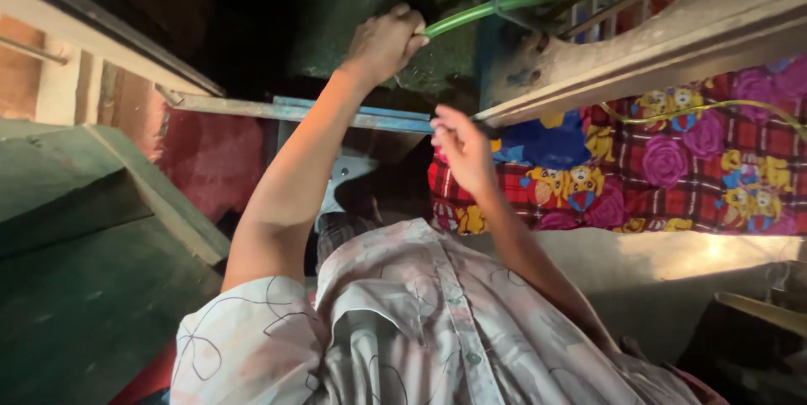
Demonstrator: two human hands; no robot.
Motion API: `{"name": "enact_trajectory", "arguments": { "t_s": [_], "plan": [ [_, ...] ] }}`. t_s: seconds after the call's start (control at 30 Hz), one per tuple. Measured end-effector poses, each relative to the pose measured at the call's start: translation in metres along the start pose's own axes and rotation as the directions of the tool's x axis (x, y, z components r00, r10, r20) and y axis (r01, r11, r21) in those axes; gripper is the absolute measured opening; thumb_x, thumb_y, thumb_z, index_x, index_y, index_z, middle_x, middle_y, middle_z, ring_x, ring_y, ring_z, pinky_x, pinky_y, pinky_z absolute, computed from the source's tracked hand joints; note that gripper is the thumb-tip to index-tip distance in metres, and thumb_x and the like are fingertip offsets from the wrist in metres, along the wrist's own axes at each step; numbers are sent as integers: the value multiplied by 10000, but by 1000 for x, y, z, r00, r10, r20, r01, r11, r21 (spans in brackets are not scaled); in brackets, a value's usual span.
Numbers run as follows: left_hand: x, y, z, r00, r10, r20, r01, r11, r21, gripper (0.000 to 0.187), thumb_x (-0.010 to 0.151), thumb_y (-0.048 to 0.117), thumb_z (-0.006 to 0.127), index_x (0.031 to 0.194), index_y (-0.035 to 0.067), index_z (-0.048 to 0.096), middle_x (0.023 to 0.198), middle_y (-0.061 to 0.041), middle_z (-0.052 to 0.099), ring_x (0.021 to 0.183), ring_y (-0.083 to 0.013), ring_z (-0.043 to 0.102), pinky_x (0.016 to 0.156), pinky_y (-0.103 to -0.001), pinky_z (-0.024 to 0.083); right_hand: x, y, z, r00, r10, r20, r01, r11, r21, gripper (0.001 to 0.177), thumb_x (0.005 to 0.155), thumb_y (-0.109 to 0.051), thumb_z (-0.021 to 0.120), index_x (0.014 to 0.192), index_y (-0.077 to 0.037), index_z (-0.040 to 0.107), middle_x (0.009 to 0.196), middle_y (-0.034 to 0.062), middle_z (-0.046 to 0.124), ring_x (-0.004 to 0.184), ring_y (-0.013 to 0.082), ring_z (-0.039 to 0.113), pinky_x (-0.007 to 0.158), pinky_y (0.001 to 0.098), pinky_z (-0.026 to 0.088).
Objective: Repairing or maintaining an air cooler by servicing the internal water pump and hose connections.
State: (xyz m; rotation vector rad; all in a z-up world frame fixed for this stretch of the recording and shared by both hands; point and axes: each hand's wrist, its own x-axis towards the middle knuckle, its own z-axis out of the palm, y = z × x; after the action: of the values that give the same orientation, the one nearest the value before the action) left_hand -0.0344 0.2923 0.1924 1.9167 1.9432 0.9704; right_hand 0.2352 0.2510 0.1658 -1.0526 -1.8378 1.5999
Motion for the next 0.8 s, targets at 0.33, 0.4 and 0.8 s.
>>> {"name": "enact_trajectory", "arguments": {
  "t_s": [0.33, 0.4, 0.8],
  "plan": [
    [-8, -15, 34, 987, -120, 107, 154, 902, -403, 162, 885, 153, 747, 1035, 97, 719, 939, -109, 747, 862, -261, 732, 773, -373, 557, 94, -22, 23, 991, 10, -130, 17, 978, 207, 550, 1068, -331, 543, 1553, -122, 390, 1435, 25, 577, 1213, 166, 617, 976, 344, 524],
    [-15, -15, 42, 985, -160, 58, 168, 865, -472, 272, 880, 87, 719, 1150, 114, 729, 1003, -117, 760, 915, -244, 745, 822, -347, 570, 105, -23, 26, 978, 83, -190, -36, 970, 241, 537, 1042, -403, 552, 1501, -134, 476, 1374, 26, 631, 1217, 174, 627, 976, 353, 498],
    [-71, 6, 131, 536, -766, 355, -2, -421, -907, 218, 1042, 230, 583, 1173, 69, 649, 968, -66, 660, 820, -174, 631, 747, -336, 523, 144, -16, 33, 934, 266, -238, -122, 866, 485, 260, 949, -253, 757, 1102, -74, 648, 1023, 48, 689, 932, 191, 715, 769, 314, 606]
  ]
}}
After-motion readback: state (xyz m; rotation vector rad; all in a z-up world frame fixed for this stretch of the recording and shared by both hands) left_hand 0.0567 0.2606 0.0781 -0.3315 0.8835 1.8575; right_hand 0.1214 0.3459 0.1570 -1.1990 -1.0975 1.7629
